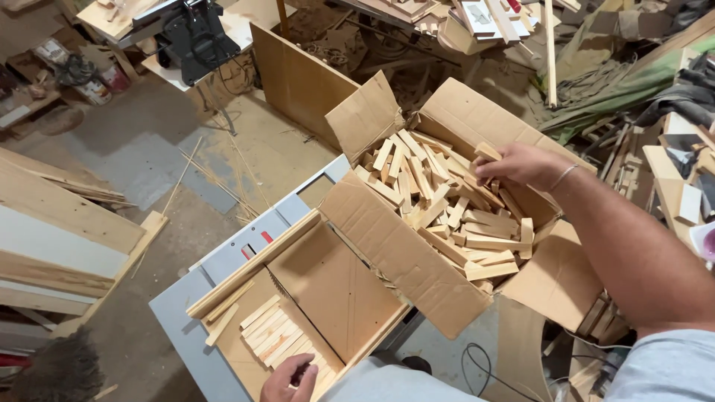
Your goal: Sorting and arranging small wooden slats from a box into a wooden jig on a table saw.
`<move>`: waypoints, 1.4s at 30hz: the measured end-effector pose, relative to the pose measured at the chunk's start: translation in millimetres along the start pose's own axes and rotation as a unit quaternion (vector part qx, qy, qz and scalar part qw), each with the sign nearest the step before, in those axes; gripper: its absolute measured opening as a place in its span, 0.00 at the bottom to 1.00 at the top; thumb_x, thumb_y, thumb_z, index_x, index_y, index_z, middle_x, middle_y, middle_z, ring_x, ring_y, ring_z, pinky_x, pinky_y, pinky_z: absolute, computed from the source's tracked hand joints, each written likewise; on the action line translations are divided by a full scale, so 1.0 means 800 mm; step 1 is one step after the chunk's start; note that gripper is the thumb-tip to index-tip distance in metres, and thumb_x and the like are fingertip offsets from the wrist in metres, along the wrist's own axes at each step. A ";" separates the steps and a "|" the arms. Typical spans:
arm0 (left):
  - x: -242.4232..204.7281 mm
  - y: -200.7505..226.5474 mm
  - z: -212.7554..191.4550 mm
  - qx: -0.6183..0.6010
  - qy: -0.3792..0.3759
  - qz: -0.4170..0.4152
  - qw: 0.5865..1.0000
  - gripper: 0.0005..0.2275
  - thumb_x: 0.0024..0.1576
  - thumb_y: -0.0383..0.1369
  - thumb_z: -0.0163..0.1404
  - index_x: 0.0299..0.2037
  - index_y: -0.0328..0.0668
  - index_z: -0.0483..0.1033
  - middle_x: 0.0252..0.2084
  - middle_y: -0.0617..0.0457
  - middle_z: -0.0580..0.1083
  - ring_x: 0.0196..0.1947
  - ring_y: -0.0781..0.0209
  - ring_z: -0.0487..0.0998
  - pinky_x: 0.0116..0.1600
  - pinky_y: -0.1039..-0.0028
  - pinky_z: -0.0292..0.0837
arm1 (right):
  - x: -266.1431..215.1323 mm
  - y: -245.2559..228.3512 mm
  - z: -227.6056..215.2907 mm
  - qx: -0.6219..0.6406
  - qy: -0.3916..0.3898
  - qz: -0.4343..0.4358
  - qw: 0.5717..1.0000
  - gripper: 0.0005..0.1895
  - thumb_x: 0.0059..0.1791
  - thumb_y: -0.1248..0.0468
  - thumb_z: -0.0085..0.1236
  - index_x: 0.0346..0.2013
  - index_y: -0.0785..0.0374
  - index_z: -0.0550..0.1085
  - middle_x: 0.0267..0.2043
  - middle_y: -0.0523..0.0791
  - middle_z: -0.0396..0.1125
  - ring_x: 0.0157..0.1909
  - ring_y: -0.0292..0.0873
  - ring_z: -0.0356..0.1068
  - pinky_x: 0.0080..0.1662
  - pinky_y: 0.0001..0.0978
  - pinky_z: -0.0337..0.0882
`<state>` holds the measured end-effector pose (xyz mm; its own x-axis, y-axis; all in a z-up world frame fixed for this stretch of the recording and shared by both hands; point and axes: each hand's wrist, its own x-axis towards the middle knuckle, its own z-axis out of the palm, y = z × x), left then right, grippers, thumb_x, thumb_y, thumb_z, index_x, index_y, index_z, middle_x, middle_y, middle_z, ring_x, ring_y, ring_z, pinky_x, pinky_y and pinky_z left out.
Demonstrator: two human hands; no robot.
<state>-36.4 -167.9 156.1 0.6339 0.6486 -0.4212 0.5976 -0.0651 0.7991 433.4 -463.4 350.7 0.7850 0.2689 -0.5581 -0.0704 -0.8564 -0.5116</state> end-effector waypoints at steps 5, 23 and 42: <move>0.010 -0.019 0.008 -0.006 -0.002 -0.010 1.000 0.12 0.48 0.39 0.61 0.39 0.49 0.92 0.26 0.59 0.79 0.27 0.68 0.72 0.39 0.81 0.72 | -0.013 -0.023 0.000 0.020 -0.007 0.012 1.000 0.14 0.52 0.54 0.62 0.35 0.62 0.81 0.24 0.42 0.65 0.23 0.35 0.53 0.27 0.26 0.52; 0.024 0.014 0.012 0.034 -0.072 0.028 0.996 0.12 0.50 0.38 0.59 0.42 0.50 0.89 0.31 0.61 0.83 0.29 0.71 0.77 0.42 0.80 0.74 | 0.028 -0.101 0.007 -0.146 0.046 0.007 0.988 0.24 0.51 0.47 0.63 0.19 0.54 0.67 0.19 0.40 0.60 0.23 0.36 0.55 0.31 0.31 0.58; 0.019 -0.005 0.007 0.050 -0.090 0.024 0.994 0.13 0.52 0.41 0.56 0.44 0.51 0.87 0.32 0.62 0.83 0.31 0.70 0.79 0.44 0.79 0.76 | 0.023 -0.118 0.032 -0.252 0.038 -0.014 0.967 0.10 0.47 0.61 0.52 0.29 0.56 0.81 0.24 0.42 0.71 0.25 0.39 0.66 0.33 0.31 0.67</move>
